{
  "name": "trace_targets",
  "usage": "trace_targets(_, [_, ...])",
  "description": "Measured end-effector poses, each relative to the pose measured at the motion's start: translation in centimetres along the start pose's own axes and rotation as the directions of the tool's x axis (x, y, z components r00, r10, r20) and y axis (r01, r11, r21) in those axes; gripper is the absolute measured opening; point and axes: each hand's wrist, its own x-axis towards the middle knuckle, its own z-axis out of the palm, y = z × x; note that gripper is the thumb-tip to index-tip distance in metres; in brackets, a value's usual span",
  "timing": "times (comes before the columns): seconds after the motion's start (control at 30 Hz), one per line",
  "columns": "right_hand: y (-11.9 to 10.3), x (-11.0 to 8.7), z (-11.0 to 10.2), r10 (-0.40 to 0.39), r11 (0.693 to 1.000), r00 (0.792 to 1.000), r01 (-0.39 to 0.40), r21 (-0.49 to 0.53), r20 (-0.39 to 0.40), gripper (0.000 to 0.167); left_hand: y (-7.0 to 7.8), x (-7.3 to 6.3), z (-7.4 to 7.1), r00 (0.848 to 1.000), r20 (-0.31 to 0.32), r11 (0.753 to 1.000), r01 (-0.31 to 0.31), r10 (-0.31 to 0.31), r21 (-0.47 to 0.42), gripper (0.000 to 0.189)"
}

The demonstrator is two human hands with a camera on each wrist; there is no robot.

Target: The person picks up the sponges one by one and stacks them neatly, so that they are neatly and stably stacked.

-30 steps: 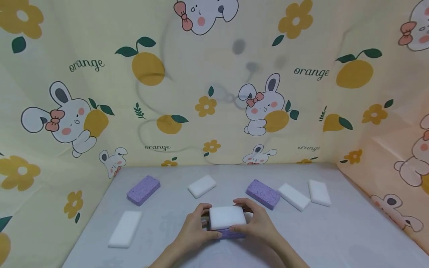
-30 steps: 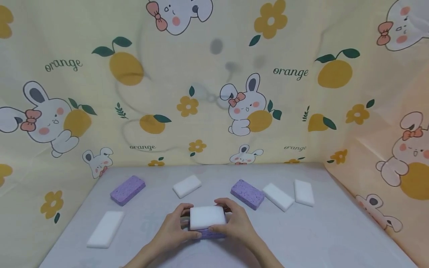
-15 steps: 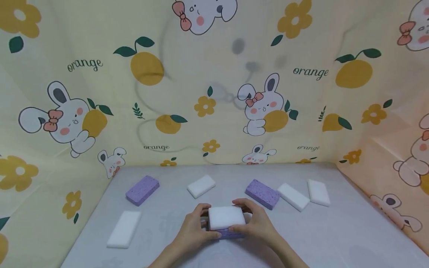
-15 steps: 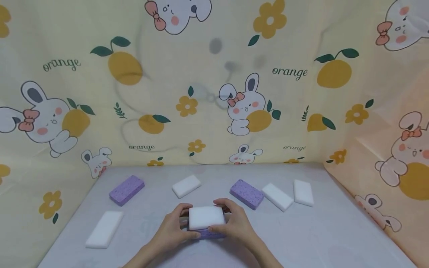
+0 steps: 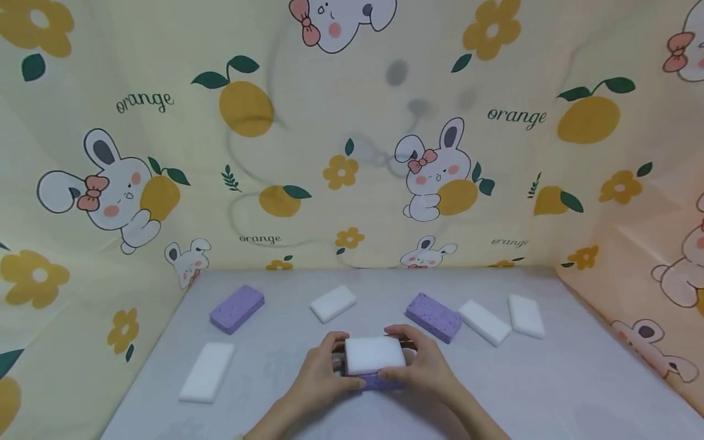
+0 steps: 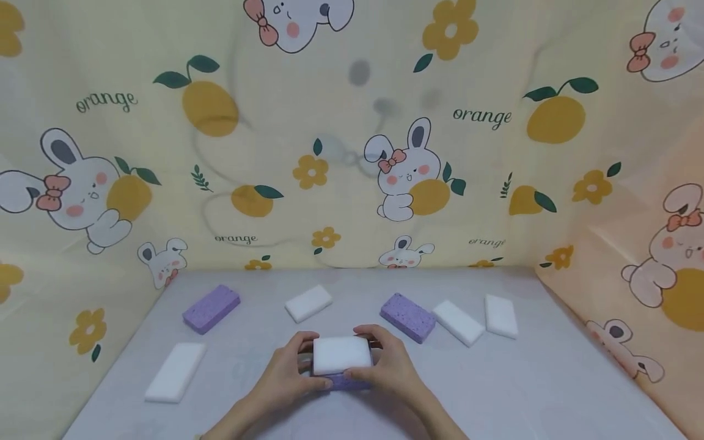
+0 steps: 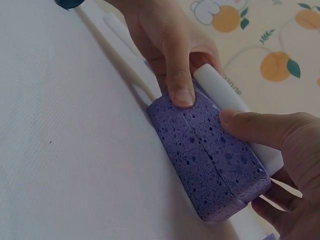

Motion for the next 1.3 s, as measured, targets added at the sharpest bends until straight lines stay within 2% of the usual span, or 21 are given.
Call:
trace_targets(0.13, [0.1,-0.1,-0.2,0.0,1.0,1.0,0.0,0.003,0.007,0.072,-0.1,0.1,0.2,1.0,0.004,1.0,0.006,-0.006,-0.009,0.082])
trace_targets(0.3, [0.3,-0.1,-0.3,-0.014,1.0,1.0,0.015,0.006,-0.008,0.071,0.1,0.2,0.3,1.0,-0.001,1.0,-0.017,0.017,-0.008,0.082])
trace_targets(0.57, [0.1,0.2,-0.3,-0.031,1.0,1.0,0.031,0.003,0.005,0.071,0.2,0.1,0.3,1.0,-0.011,1.0,-0.007,0.007,-0.01,0.082])
trace_targets(0.83, [0.3,0.1,-0.3,-0.033,0.999,0.999,0.033,0.006,0.004,0.07,0.2,0.0,-0.2,0.999,0.042,1.0,0.009,-0.011,0.027,0.084])
trace_targets(0.93, [0.4,0.1,-0.2,-0.024,1.0,1.0,0.024,0.016,0.009,0.07,0.2,-0.4,-1.0,0.999,0.054,1.0,0.004,-0.006,0.031,0.085])
trace_targets(1.03, [0.3,0.0,-0.2,-0.005,1.0,1.0,0.005,0.023,0.005,0.07,0.3,-1.1,-2.4,0.999,0.043,0.999,-0.014,0.012,0.039,0.082])
trace_targets(1.2, [0.2,0.0,-0.2,0.013,0.999,1.0,-0.014,0.035,0.006,0.069,0.3,-2.7,-5.7,0.998,-0.045,0.995,-0.049,0.053,0.09,0.071])
trace_targets(1.3, [0.2,0.0,-0.2,0.009,0.999,1.0,-0.009,0.045,0.01,0.069,0.4,-4.0,-7.8,0.994,-0.111,0.994,-0.007,0.019,0.109,0.066])
